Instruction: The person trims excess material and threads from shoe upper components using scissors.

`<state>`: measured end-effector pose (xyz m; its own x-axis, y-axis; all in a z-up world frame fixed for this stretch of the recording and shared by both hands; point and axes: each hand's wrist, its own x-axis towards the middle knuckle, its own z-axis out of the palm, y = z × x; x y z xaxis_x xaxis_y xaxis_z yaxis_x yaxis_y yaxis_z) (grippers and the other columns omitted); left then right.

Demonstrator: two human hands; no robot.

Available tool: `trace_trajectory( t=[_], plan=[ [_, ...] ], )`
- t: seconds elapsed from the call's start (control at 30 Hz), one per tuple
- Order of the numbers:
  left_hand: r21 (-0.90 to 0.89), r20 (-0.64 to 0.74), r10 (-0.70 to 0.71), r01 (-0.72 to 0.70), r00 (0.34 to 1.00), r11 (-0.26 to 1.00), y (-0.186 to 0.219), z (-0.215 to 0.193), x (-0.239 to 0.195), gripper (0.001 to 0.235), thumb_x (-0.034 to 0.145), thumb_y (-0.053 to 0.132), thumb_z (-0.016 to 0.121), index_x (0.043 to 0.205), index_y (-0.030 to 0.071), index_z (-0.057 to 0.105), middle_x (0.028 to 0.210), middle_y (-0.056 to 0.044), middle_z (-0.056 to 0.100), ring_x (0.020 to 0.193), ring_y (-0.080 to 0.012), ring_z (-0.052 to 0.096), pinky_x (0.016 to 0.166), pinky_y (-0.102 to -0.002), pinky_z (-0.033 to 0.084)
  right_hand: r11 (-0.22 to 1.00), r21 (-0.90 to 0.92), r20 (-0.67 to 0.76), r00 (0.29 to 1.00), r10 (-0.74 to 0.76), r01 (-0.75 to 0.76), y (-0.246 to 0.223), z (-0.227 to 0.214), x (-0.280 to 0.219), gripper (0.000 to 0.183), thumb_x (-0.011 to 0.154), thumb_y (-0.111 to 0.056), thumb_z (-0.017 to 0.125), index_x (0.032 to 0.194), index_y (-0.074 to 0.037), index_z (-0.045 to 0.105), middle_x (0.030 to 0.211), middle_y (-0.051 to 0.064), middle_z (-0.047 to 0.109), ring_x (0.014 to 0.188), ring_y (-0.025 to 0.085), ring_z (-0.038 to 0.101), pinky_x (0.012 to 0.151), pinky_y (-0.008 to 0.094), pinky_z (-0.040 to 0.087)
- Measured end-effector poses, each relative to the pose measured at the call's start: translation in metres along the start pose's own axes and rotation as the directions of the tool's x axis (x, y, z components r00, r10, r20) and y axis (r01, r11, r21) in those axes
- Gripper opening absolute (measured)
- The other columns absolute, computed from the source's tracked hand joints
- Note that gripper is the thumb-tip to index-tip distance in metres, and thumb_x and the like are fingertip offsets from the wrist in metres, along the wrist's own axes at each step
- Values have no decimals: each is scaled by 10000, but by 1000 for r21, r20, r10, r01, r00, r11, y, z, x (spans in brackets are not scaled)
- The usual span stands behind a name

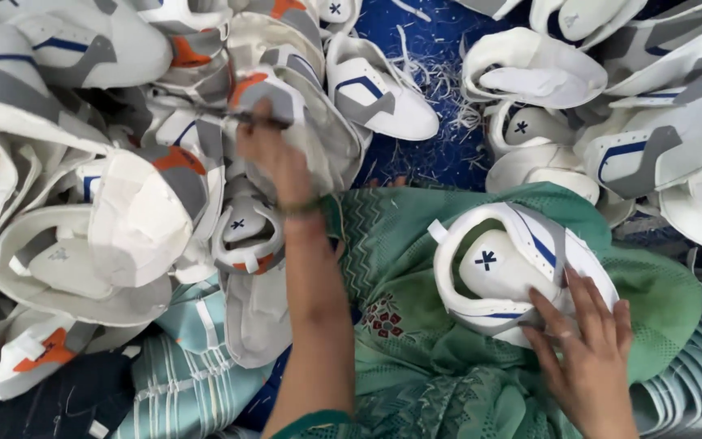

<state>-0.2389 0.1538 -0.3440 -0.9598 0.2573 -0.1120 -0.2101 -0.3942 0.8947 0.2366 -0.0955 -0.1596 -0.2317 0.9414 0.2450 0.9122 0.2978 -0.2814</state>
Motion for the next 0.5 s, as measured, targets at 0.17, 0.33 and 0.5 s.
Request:
trace_trajectory(
  t=[0.17,0.33,0.5],
  plan=[
    [-308,653,55,198,755,931,138,-35,-98,205,906,-59,787,950,57,624,953,40,600,859,-95,577,811,-264,467,904,334,33,961,273,-268,18,-23,11,406,872,-151,745,1268,-208,679,1547,92,565,1378,229,580,1032,375,521],
    [-103,797,-143,366,586,925,243,4,-190,213,764,7,765,954,27,672,880,-10,674,772,-129,638,715,-268,505,586,806,16,993,115,-81,-35,-48,84,431,901,-12,660,1329,-49,621,1506,151,578,1381,242,589,1141,357,488],
    [196,939,-237,176,251,965,215,-16,-231,357,747,-27,918,953,18,630,872,12,612,779,-79,567,674,-245,463,178,984,21,997,-73,-8,-59,-31,135,798,882,100,636,1601,-32,317,1465,159,570,1375,238,533,1173,381,392]
  ],
)
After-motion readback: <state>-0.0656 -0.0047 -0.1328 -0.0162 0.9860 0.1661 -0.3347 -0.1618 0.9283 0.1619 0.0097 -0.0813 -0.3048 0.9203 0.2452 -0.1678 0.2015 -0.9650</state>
